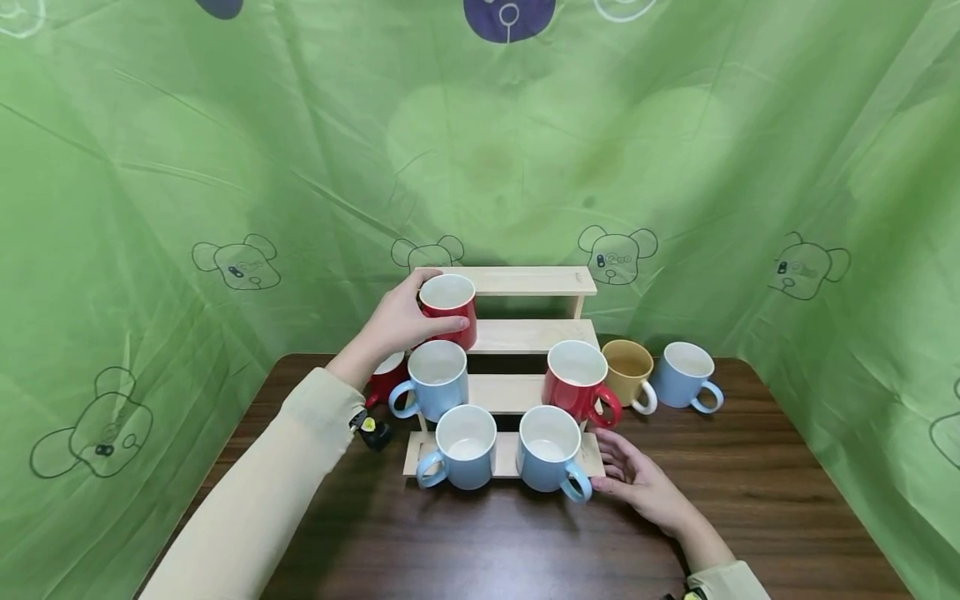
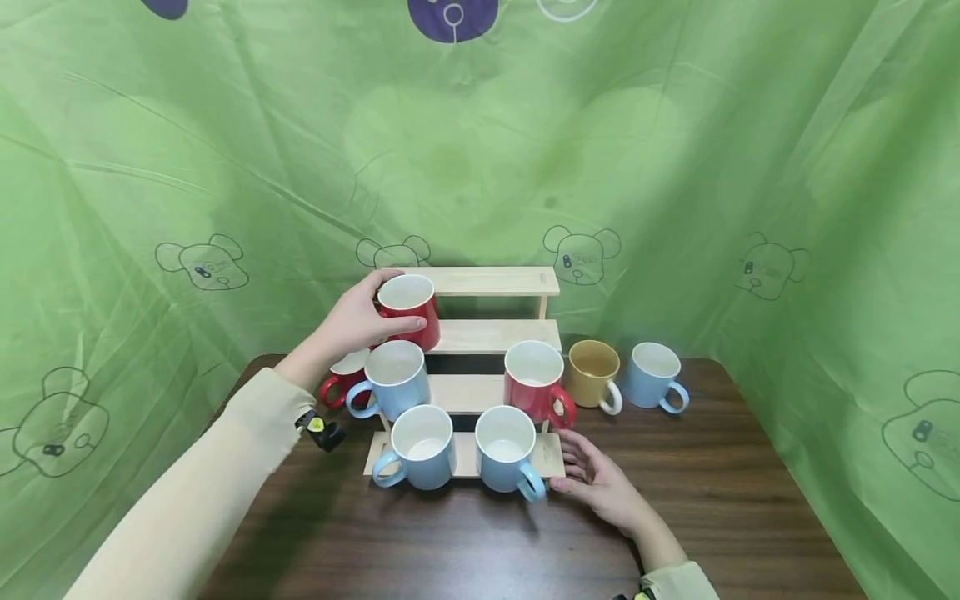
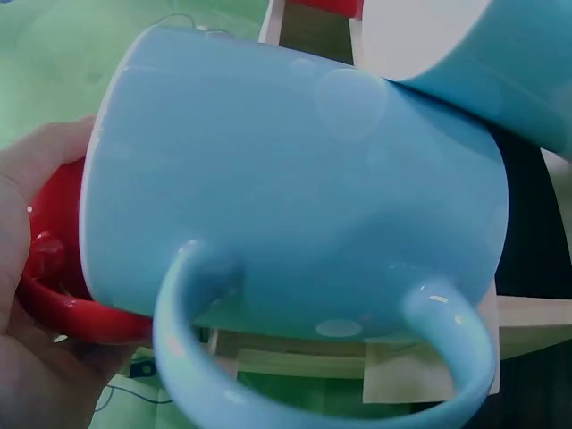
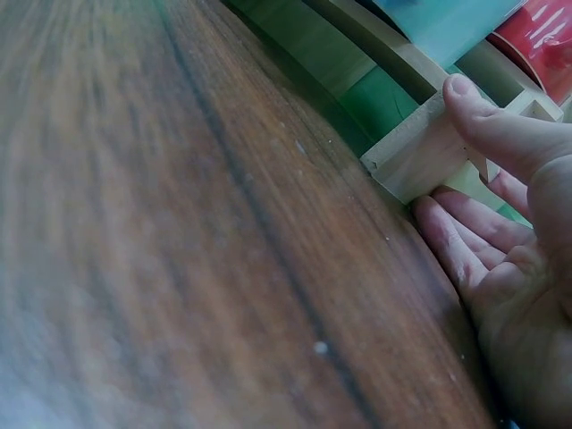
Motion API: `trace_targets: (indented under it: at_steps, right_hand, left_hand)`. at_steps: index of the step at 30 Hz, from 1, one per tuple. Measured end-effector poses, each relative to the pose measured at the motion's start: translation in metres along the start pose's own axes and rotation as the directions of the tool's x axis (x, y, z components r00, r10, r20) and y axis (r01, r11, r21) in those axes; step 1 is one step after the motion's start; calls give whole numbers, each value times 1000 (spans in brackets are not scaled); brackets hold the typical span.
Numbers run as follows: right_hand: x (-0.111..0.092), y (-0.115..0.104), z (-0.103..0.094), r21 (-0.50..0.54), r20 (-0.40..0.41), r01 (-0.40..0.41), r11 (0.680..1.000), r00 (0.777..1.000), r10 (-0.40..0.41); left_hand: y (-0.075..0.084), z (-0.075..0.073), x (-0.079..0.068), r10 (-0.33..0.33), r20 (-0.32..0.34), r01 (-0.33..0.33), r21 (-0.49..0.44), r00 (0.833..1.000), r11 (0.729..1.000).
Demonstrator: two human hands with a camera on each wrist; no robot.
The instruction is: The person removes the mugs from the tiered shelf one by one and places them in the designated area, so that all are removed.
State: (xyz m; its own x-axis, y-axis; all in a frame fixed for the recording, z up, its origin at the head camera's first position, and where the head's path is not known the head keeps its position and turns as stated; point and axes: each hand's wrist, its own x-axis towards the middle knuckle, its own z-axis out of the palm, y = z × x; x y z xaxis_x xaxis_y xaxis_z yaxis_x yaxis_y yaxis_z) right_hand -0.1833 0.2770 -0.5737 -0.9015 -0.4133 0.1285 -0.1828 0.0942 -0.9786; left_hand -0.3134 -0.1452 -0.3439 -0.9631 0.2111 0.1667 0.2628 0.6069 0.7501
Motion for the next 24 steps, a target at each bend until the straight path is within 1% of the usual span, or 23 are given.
trace_targets:
  at_steps: [4, 9, 11, 16, 20, 24]
  right_hand:
    - [0, 0, 1, -6, -5, -6, 1000, 1000, 6]
    - [0, -1, 0, -13, -12, -15, 1000, 1000, 15]
    - [1, -2, 0, -14, -12, -17, 1000, 1000, 17]
    - [1, -1, 0, -15, -12, -26, 1000, 1000, 26]
    - [1, -1, 0, -14, -10, -35, 999, 999, 35]
    - [1, -2, 1, -9, -10, -34, 999, 999, 34]
  left_hand:
    - [-3, 3, 1, 14, -10, -15, -22, 1000, 1000]
    - [1, 4, -1, 28, -46, -28, 12, 999, 1000]
    - [3, 4, -1, 29, -57, -27, 31, 998, 999]
    - [6, 2, -3, 17, -71, -14, 40, 997, 999]
    - [6, 1, -4, 9, -88, -5, 46, 996, 999]
    - [6, -2, -5, 15, -92, -11, 38, 996, 999]
